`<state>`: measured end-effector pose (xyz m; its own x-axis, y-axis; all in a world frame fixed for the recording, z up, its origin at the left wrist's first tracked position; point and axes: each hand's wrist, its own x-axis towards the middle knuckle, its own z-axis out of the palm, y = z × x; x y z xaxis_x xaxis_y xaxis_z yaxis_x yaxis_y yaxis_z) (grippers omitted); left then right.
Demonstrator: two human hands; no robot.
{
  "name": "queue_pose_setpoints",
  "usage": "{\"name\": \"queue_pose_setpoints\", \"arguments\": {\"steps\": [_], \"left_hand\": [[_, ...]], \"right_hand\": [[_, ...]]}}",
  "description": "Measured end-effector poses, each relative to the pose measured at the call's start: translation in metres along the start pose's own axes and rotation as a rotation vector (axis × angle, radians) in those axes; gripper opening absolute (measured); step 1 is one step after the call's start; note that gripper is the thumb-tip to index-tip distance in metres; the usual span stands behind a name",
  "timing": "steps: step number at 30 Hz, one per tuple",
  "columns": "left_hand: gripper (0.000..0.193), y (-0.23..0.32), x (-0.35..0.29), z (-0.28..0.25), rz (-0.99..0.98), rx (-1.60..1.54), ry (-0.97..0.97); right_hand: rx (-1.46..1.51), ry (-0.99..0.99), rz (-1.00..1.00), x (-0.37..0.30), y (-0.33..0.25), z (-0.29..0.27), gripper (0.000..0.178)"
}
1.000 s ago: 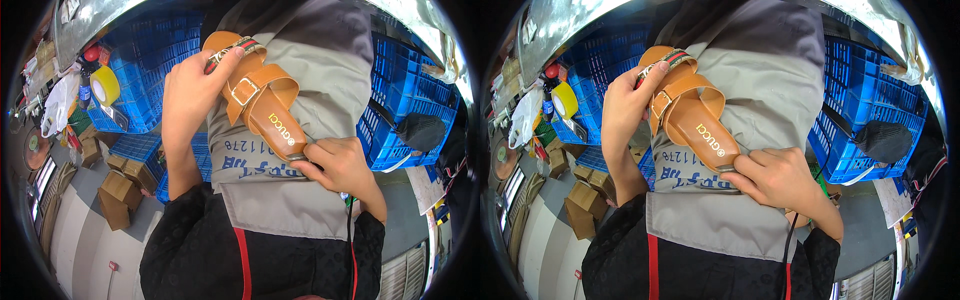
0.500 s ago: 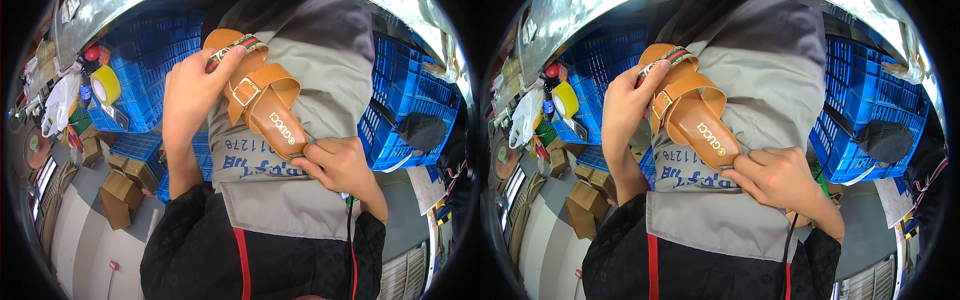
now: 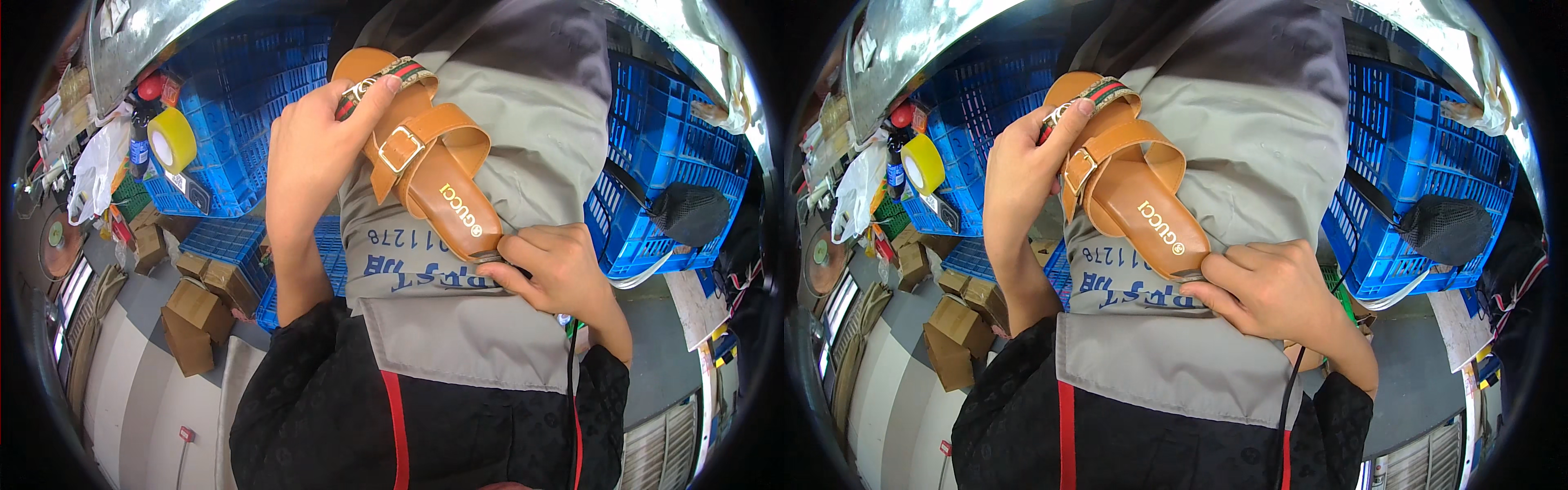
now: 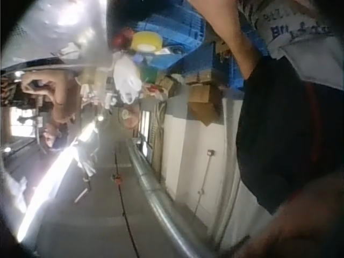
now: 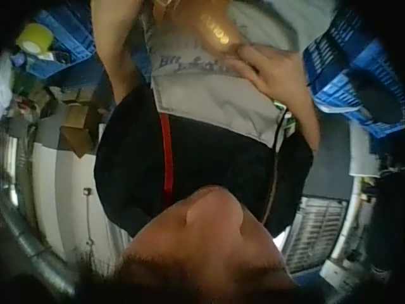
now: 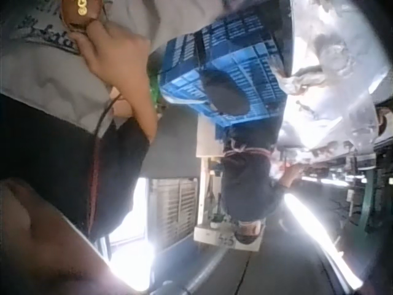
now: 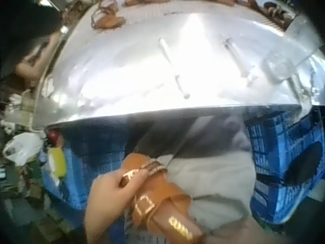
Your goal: Cleaning and assembling components of a leather sandal at a factory workstation.
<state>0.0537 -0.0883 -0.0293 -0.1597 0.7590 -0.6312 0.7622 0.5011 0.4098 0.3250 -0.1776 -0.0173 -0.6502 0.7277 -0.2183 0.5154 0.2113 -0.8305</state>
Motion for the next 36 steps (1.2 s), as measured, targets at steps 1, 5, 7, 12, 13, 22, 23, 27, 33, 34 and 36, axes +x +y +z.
{"name": "queue_pose_setpoints", "arguments": {"steps": [1, 5, 7, 12, 13, 22, 23, 27, 33, 34, 36], "left_hand": [[0.063, 0.0002, -0.0001, -0.0002, -0.004, -0.003, -0.001], [0.064, -0.0010, 0.0006, 0.0017, 0.011, -0.013, -0.004], [0.064, -0.0003, -0.0002, 0.0013, 0.002, -0.017, -0.003], [0.064, 0.0004, 0.0006, 0.0005, -0.004, -0.003, -0.009], [0.064, -0.0001, 0.0005, 0.0001, -0.010, 0.004, -0.009], [0.064, 0.0002, 0.0013, 0.0021, 0.004, -0.004, -0.007], [0.064, -0.0001, 0.0008, 0.0019, 0.003, -0.004, -0.006], [0.064, -0.0012, 0.0007, 0.0020, 0.004, -0.011, -0.003], [0.063, -0.0014, 0.0019, 0.0020, -0.001, -0.005, -0.010], [0.063, -0.0011, 0.0020, 0.0019, 0.004, -0.005, -0.008], [0.063, -0.0019, 0.0016, 0.0023, 0.007, -0.005, -0.004]], "right_hand": [[0.001, 0.003, -0.001, -0.0003, 0.0003, 0.0006, 0.033], [0.004, 0.023, -0.011, -0.0013, 0.0022, 0.0031, 0.034], [0.002, 0.025, -0.017, -0.0010, 0.0026, 0.0035, 0.034], [0.001, 0.021, -0.027, -0.0033, 0.0041, 0.0048, 0.034], [0.010, 0.028, -0.020, -0.0026, 0.0034, 0.0047, 0.034], [0.072, -0.001, 0.013, -0.0026, 0.0065, 0.0017, 0.034], [0.082, -0.019, 0.019, -0.0027, 0.0064, 0.0017, 0.032], [0.056, 0.003, -0.005, -0.0026, 0.0080, 0.0041, 0.035], [0.066, 0.022, 0.005, -0.0023, 0.0073, 0.0044, 0.035], [0.064, 0.015, 0.000, -0.0023, 0.0077, 0.0037, 0.035], [0.061, 0.008, -0.007, -0.0020, 0.0087, 0.0042, 0.035]]}}
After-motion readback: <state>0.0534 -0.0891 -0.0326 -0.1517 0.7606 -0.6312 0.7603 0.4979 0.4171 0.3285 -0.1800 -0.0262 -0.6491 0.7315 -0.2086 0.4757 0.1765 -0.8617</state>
